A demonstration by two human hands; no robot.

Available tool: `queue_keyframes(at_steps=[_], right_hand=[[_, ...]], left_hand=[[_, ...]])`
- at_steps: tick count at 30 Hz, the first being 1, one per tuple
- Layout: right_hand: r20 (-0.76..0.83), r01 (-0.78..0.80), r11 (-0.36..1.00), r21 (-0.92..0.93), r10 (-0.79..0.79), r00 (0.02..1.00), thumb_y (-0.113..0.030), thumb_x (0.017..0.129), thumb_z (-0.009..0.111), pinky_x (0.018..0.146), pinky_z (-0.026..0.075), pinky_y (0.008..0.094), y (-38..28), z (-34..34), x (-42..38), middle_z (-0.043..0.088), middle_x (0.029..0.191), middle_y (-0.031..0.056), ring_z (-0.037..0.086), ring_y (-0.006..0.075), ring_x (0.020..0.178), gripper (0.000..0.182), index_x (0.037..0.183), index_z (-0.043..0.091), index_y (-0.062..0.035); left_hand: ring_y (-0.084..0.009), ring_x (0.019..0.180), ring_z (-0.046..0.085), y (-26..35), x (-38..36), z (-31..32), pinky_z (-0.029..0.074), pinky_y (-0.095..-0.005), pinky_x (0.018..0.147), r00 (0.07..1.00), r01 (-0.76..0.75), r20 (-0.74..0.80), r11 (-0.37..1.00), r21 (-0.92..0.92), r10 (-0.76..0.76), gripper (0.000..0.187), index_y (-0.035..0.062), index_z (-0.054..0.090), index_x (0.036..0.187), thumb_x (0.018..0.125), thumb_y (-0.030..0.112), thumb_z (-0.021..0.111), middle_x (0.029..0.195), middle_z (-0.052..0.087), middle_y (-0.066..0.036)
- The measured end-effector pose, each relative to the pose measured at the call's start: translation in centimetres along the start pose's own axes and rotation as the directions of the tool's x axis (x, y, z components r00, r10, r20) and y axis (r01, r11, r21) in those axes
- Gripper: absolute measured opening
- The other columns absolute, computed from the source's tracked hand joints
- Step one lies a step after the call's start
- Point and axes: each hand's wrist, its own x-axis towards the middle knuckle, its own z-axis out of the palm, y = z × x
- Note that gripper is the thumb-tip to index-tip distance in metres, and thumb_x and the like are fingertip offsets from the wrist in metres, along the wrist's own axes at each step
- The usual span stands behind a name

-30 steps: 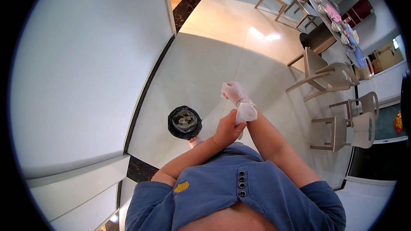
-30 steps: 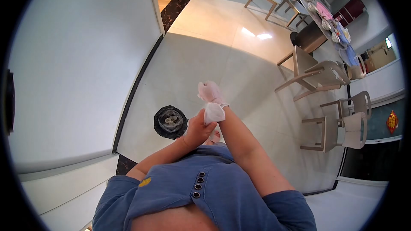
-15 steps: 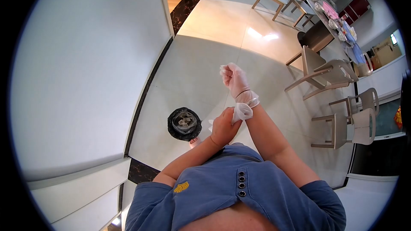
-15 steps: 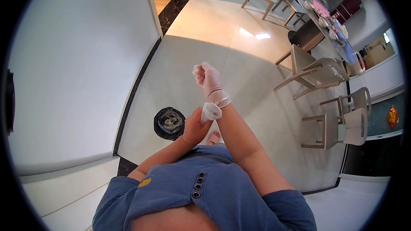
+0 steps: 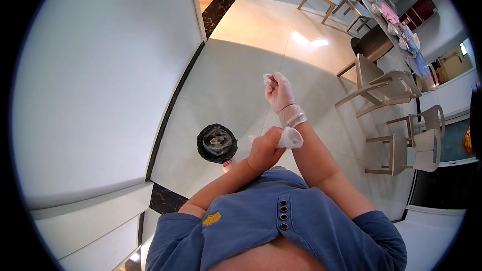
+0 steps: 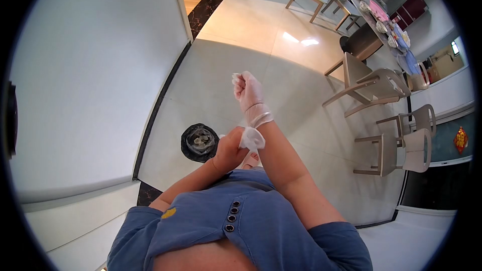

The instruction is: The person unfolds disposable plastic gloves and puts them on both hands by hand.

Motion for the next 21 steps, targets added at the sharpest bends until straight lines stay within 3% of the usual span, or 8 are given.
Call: queue_keyframes(at_steps=[6,7,8,9,11,13,15,21], right_hand=[[0.122,-0.001,0.959,0.283,-0.034,0.992,-0.016,0.082,0.044,0.045,0.034,0.0166,-1.3,2.3,-0.6,0.048,0.060,-0.0014,0.041,0.0063,0.049,0.014,0.076,0.050,-0.0053],[0.145,0.050,0.952,0.302,-0.098,0.985,-0.017,0.083,0.043,0.045,0.034,0.0181,-2.0,3.3,-1.2,0.048,0.060,-0.0013,0.041,0.0070,0.049,0.015,0.076,0.050,-0.0058],[0.141,0.054,0.952,0.302,-0.101,0.985,-0.017,0.083,0.043,0.045,0.034,0.0181,-2.6,3.9,-1.5,0.048,0.060,-0.0013,0.041,0.0070,0.049,0.015,0.076,0.050,-0.0058],[0.232,0.020,0.949,0.314,-0.097,0.968,-0.020,0.084,0.042,0.046,0.034,0.0199,-3.1,4.5,-1.7,0.048,0.060,-0.0015,0.041,0.0079,0.049,0.017,0.076,0.050,-0.0059],[0.325,-0.017,0.946,0.324,-0.095,0.941,-0.022,0.084,0.041,0.046,0.034,0.0216,-3.5,5.4,-2.2,0.047,0.060,-0.0016,0.041,0.0088,0.049,0.020,0.077,0.050,-0.0061],[0.535,-0.141,0.915,0.379,-0.092,0.840,-0.022,0.083,0.043,0.046,0.036,0.0210,-3.5,6.3,-2.9,0.052,0.060,0.0014,0.043,0.0099,0.048,0.023,0.079,0.054,-0.0013],[0.587,-0.173,0.917,0.360,-0.078,0.806,-0.021,0.084,0.042,0.047,0.036,0.0213,-3.3,7.4,-3.9,0.051,0.060,0.0019,0.043,0.0102,0.048,0.023,0.080,0.054,-0.0012],[0.707,-0.101,0.987,0.125,-0.017,0.707,-0.023,0.086,0.038,0.050,0.037,0.0240,-2.6,10.4,-8.4,0.052,0.065,0.0045,0.045,0.0114,0.052,0.028,0.083,0.052,0.0000]], left_hand=[[-0.0295,0.071,0.055,-0.3,0.3,0.9,0.044,-0.0343,0.056,0.996,-0.092,-0.037,0.977,-0.195,0.087,0.026,0.0037,0.046,0.092,0.069,0.006,0.058,0.084,0.052,-0.010],[-0.0255,0.064,0.054,-0.7,0.0,1.1,0.042,-0.0318,0.051,0.995,0.092,-0.004,0.905,-0.415,-0.103,0.022,0.0043,0.046,0.092,0.073,0.010,0.056,0.077,0.052,-0.009],[-0.0215,0.056,0.054,-1.0,-0.2,1.3,0.041,-0.0293,0.046,0.959,0.262,0.073,0.752,-0.604,-0.275,0.020,0.0049,0.046,0.092,0.076,0.014,0.054,0.071,0.052,-0.007],[-0.0215,0.056,0.054,-0.8,0.1,0.9,0.041,-0.0293,0.046,0.958,0.264,0.077,0.750,-0.607,-0.275,0.020,0.0049,0.046,0.092,0.076,0.014,0.054,0.071,0.052,-0.007],[-0.0136,0.042,0.044,0.3,1.4,-0.7,0.032,-0.0245,0.039,0.743,0.558,0.504,-0.010,-0.830,-0.439,0.019,0.0071,0.047,0.091,0.082,0.024,0.047,0.056,0.047,-0.005],[-0.0120,0.034,0.034,0.2,1.5,-0.5,0.026,-0.0228,0.035,0.733,0.565,0.523,-0.040,-0.824,-0.435,0.019,0.0097,0.048,0.089,0.084,0.028,0.042,0.045,0.041,-0.005],[-0.0123,0.038,0.039,-1.4,1.0,0.3,0.028,-0.0227,0.033,0.814,0.517,0.574,-0.336,-0.787,-0.091,0.018,0.0066,0.049,0.090,0.085,0.022,0.041,0.056,0.046,-0.006],[-0.0130,0.045,0.043,-1.5,0.8,-0.6,0.033,-0.0232,0.038,0.796,0.496,0.605,-0.550,-0.672,-0.022,0.020,0.0055,0.050,0.089,0.084,0.023,0.041,0.062,0.050,-0.008]])
